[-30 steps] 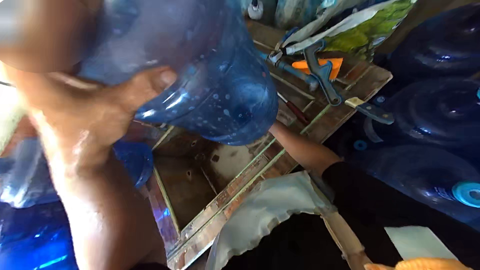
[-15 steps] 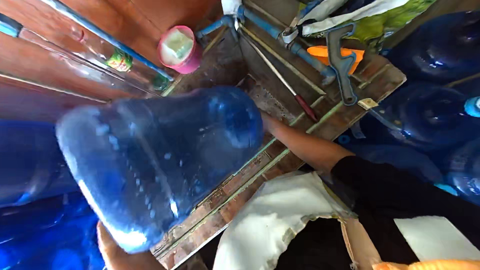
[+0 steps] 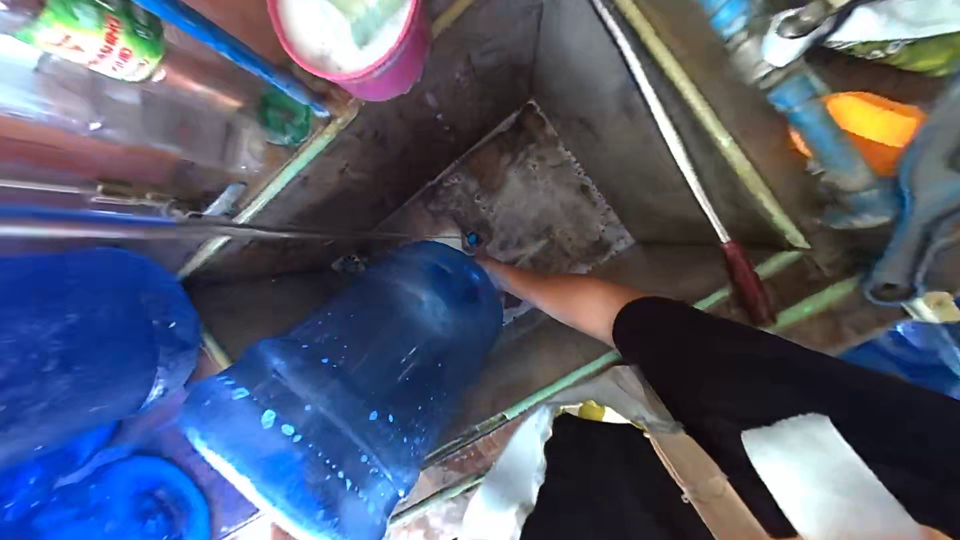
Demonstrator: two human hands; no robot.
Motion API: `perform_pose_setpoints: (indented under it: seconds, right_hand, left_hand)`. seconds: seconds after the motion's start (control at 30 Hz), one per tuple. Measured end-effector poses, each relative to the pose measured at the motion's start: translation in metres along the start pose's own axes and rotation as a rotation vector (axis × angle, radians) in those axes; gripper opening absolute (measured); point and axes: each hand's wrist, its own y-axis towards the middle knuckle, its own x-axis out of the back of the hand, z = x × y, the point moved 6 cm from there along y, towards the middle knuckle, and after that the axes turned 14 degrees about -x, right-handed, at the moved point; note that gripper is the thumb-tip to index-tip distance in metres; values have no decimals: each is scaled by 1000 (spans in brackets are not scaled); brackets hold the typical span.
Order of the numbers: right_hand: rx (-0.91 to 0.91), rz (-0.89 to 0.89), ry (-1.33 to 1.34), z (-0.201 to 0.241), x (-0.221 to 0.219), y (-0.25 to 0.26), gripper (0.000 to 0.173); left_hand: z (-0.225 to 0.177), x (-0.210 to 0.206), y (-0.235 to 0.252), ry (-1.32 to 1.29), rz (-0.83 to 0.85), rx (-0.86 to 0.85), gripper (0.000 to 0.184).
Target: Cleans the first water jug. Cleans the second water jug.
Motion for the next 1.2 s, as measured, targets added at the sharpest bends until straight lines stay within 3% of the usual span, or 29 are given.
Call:
perform_pose_setpoints:
  seconds: [0.03,0.17,0.23,0.33,0.43,0.53,0.6,0.67,0.77,0.83,0.9,0.97,1.07,1.2]
  right_hand:
    - [-41,-5,23,8,7,-4,39]
    - [-181,-20,212,50,51,-49,40]
    - [-209,-41,270,53,63,-42,43]
    - [-150,-65,467,18,56,13,46]
    - [-141,-91,314,5,77,11,52]
    - [-54,-191,-148,42,123,-74,45]
    - [141,-460,-441,75,160,-174,38]
    - [254,-815,-544,88,205,-273,36]
    - [126,-1249,-524,81,280,-375,47]
    - [-31,-1363,-466,63,327,-396,61]
    - [-143,-1330,-365,48,357,-384,71]
    - [-147,-1298,-263,51,366,-366,67]
    - [9,-1248,-198,57,368,-349,54]
    - [266,-1102,-426,48,361,-369,54]
  left_hand:
    - [-1,-21,1,65,-94,101,41]
    - [76,-26,50,-89,191,-9,46]
    - [68,-60,53,-162,211,-27,40]
    - [40,-110,39,-181,229,8,31]
    - [25,-131,36,-163,282,-34,30]
    - [27,-140,47,-156,299,-76,31]
    - [25,-148,47,-178,293,-83,39]
    - [16,-159,39,-202,268,-92,40]
    - [-3,-175,20,-210,245,-57,48]
    - [-12,-184,12,-222,239,-52,53]
    - [-18,-188,8,-240,212,-63,54]
    - [-22,-193,6,-257,194,-81,53]
    - [-27,-199,3,-256,228,-106,50]
    - [-28,-201,7,-251,262,-139,44]
